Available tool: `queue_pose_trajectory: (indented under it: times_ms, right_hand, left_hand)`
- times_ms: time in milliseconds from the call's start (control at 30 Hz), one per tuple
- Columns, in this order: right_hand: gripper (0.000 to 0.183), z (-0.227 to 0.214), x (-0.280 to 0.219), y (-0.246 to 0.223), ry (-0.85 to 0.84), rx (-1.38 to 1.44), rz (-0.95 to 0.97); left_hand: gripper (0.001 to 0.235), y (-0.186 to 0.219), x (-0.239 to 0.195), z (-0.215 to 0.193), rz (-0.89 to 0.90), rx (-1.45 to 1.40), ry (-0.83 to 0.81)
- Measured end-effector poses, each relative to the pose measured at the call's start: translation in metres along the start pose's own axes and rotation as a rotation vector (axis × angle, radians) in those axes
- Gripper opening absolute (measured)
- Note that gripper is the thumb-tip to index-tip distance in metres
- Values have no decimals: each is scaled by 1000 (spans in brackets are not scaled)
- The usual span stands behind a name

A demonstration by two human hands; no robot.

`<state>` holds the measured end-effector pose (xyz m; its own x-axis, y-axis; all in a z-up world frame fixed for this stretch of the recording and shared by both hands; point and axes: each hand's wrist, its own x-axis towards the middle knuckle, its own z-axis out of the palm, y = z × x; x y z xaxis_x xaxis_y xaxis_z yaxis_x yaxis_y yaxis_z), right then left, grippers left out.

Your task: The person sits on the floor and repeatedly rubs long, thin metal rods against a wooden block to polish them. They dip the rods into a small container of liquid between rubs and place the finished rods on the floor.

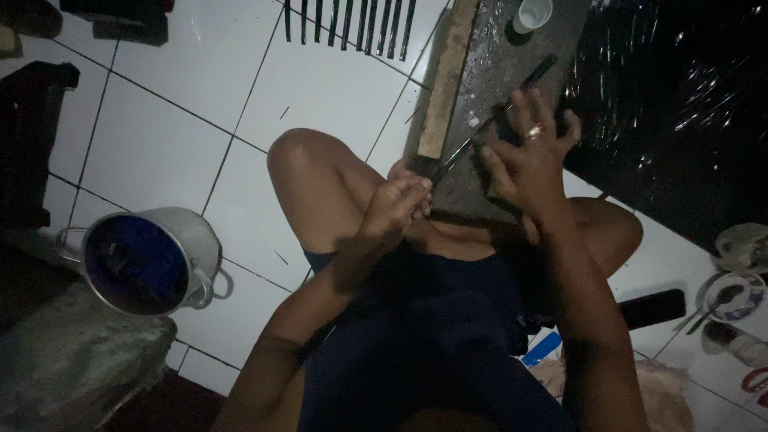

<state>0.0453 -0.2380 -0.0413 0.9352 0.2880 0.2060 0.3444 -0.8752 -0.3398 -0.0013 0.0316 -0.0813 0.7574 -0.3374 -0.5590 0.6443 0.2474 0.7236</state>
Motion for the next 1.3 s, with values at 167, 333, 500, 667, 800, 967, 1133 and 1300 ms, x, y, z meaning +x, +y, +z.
queue_pose_trajectory:
  times_ms: [167,333,500,667,800,967,1133,1300]
  right_hand:
    - [16,-9,5,-9,64,-133,4]
    - [18,-8,-13,-36,130,-296,-384]
    - [25,-6,-17,-38,255,55,-32]
    - [41,10,-27,-60,149,4,115]
    - [46,12,-29,-66,87,-86,153]
    - [47,13,-22,-65,89,-177,139]
    - [48,15,-22,-73,53,-140,227]
    - [49,15,-16,-72,22,-211,233]
  left_hand:
    - [27,-6,-1,-4,-11,-50,-20]
    - [29,-1,-3,-5,64,-64,-61]
    - [23,45,-17,-21,121,-86,-110]
    - [25,134,-37,-91,341,-92,-76]
    - [23,190,15,-132,575,-267,-32]
    - [10,238,121,-192,712,-332,10]
    - [11,219,193,-257,506,-435,357]
    - [12,164,219,-302,109,-323,656]
